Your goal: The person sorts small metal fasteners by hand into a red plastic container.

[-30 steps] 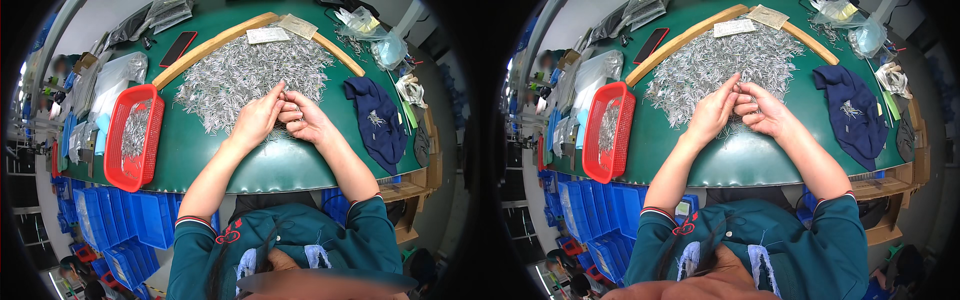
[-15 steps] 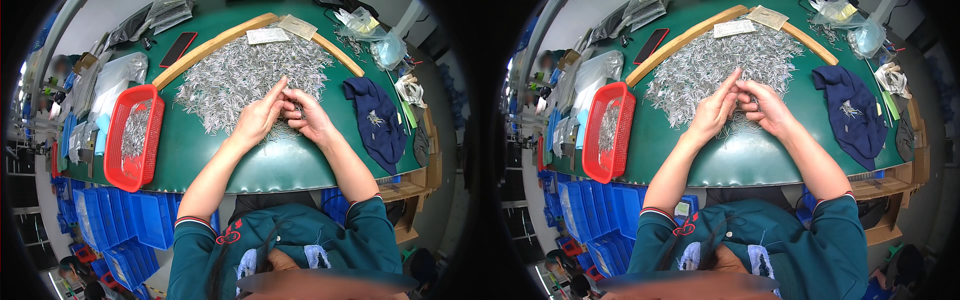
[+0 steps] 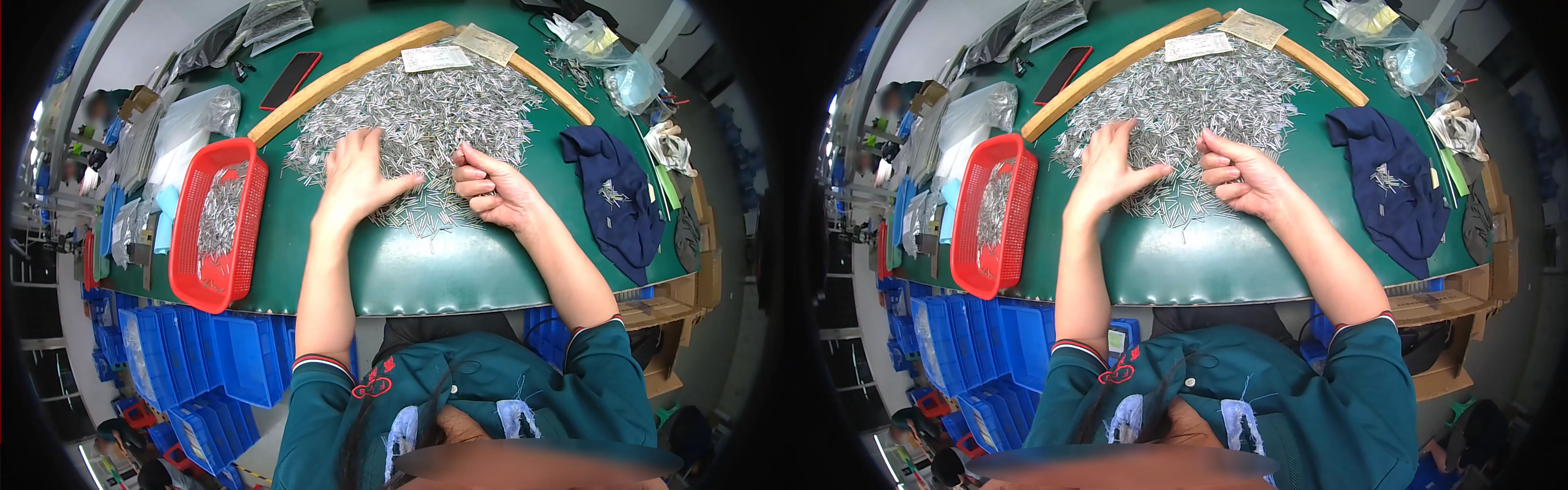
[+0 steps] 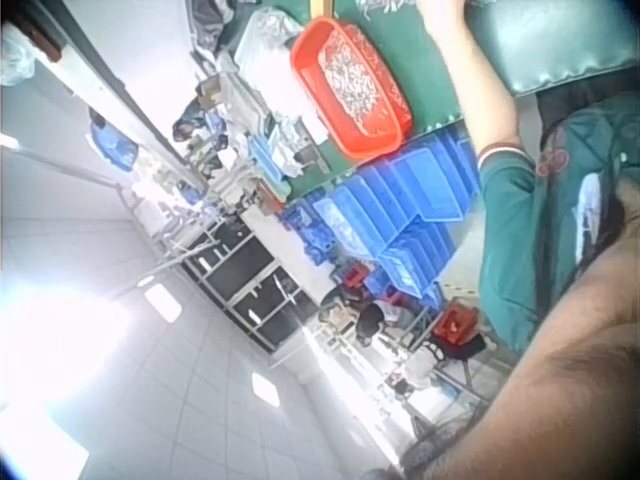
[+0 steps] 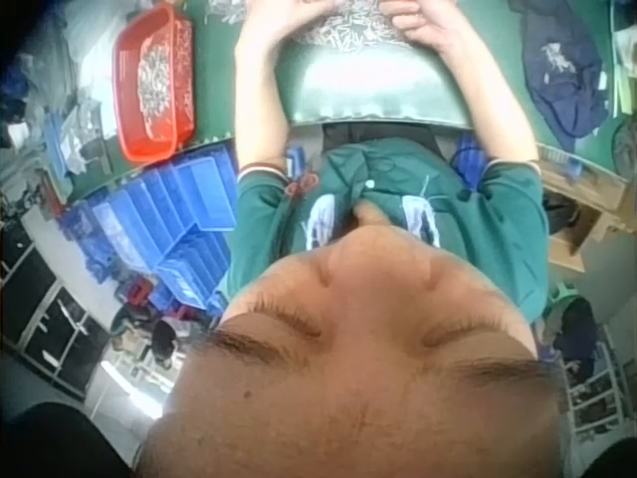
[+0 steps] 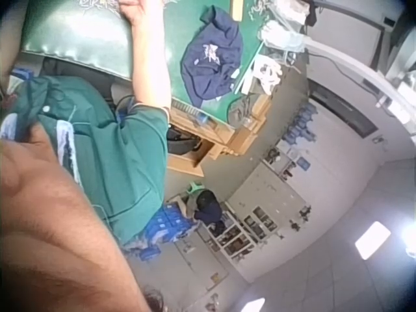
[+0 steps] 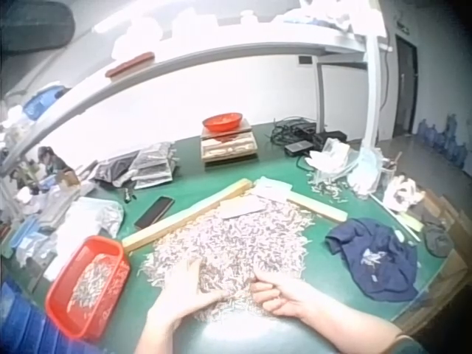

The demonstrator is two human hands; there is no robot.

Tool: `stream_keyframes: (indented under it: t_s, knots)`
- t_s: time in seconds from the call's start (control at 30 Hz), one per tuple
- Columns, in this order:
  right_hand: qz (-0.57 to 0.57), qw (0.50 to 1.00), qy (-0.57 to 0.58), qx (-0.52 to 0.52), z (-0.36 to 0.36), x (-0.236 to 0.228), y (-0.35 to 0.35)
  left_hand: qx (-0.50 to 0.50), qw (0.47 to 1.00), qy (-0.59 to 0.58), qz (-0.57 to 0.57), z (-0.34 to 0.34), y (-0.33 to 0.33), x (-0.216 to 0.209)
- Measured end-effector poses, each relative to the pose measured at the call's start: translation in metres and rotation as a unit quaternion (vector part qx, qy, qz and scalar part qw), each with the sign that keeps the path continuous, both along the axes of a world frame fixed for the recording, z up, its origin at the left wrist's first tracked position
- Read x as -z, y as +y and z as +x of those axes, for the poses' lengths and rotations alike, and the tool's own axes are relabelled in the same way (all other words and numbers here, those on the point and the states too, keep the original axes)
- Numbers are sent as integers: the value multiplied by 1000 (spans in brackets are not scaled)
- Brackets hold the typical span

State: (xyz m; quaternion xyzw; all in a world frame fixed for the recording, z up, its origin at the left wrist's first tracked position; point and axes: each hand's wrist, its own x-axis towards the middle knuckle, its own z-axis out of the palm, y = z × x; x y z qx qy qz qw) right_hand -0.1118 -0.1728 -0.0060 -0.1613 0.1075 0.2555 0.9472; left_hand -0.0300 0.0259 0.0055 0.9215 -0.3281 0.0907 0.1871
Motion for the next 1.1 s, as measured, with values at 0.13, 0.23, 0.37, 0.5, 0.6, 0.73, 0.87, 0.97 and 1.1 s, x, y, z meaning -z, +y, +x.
stream_keyframes:
  t_s: [0.13, 0.23, 0.37, 0.5, 0.6, 0.73, 0.87, 0.97, 1.1]
  knots:
    - [11, 1000, 3, -5, 0, -2, 1, 11, 997, 44, 67, -1, 7, 2]
    - [38, 999, -13, -4, 1, 2, 1, 32, 999, 8, 35, -3, -10, 10]
    - [0, 998, -32, 61, 0, -2, -1, 73, 995, -60, 10, -7, -28, 19]
    - [-36, 996, -9, 87, 0, -7, 0, 76, 993, -93, 20, -11, -39, 24]
    - [-6, 997, -38, 70, 1, -1, -3, 82, 993, -76, -39, -9, -39, 25]
    - [-102, 991, -14, 88, -1, -4, 0, 27, 984, 33, -175, -7, -34, 17]
    - [-288, 953, -50, 85, -2, -6, 7, 70, 945, 109, -300, -9, -33, 16]
    - [-350, 930, -63, 92, -3, -7, 12, 122, 946, 61, -295, -17, -37, 10]
    - [-391, 911, -71, 109, -3, -7, 12, 139, 959, -31, -246, -18, -40, 11]
